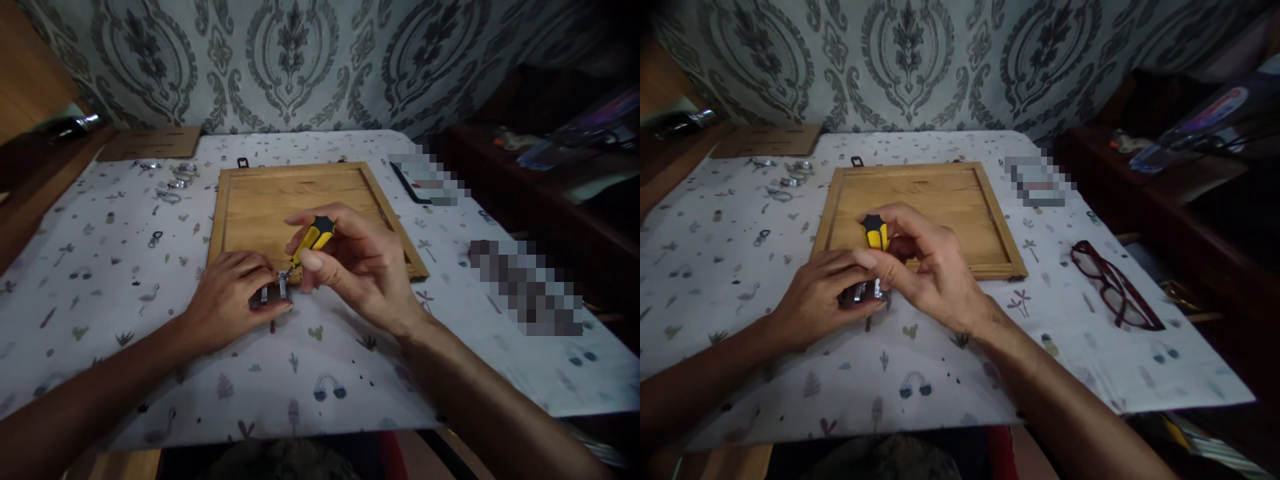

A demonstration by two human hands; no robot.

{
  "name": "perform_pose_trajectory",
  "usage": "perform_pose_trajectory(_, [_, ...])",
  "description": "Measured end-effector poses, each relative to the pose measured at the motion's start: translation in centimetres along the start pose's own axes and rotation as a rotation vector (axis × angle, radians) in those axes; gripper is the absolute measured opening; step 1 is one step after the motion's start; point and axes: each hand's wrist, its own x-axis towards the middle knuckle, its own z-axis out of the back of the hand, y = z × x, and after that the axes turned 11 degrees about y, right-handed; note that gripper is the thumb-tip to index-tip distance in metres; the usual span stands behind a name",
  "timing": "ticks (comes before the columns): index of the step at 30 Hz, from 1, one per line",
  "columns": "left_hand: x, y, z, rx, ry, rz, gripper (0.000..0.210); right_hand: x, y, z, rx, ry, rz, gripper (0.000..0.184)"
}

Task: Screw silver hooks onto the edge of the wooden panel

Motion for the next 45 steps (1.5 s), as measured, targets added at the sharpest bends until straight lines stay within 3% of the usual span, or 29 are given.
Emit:
perform_pose_trajectory(3, [0.00,0.01,-0.04,0.004,-0.012,-0.006,0.024,0.05,0.25,0.20,-0.036,0.037,0.007,0.025])
perform_pose_trajectory(9, [0.10,0.04,0.11,0.023,-0.018,-0.025,0.024,-0.11,-0.32,-0.22,-0.079,-0.048,0.048,0.029])
perform_pose_trajectory(17, [0.12,0.05,0.03,0.027,-0.034,-0.041,0.025,-0.06,0.10,-0.11,-0.074,-0.010,0.073,0.024])
perform_pose_trajectory(24, [-0.06,0.10,-0.12,0.002,-0.023,-0.015,0.030,-0.03,0.13,-0.20,-0.112,-0.242,0.124,0.010])
perform_pose_trajectory(45, [-0.07,0.08,-0.07,-0.003,-0.012,-0.018,0.029,-0.07,-0.20,-0.55,-0.133,-0.145,0.088,0.020])
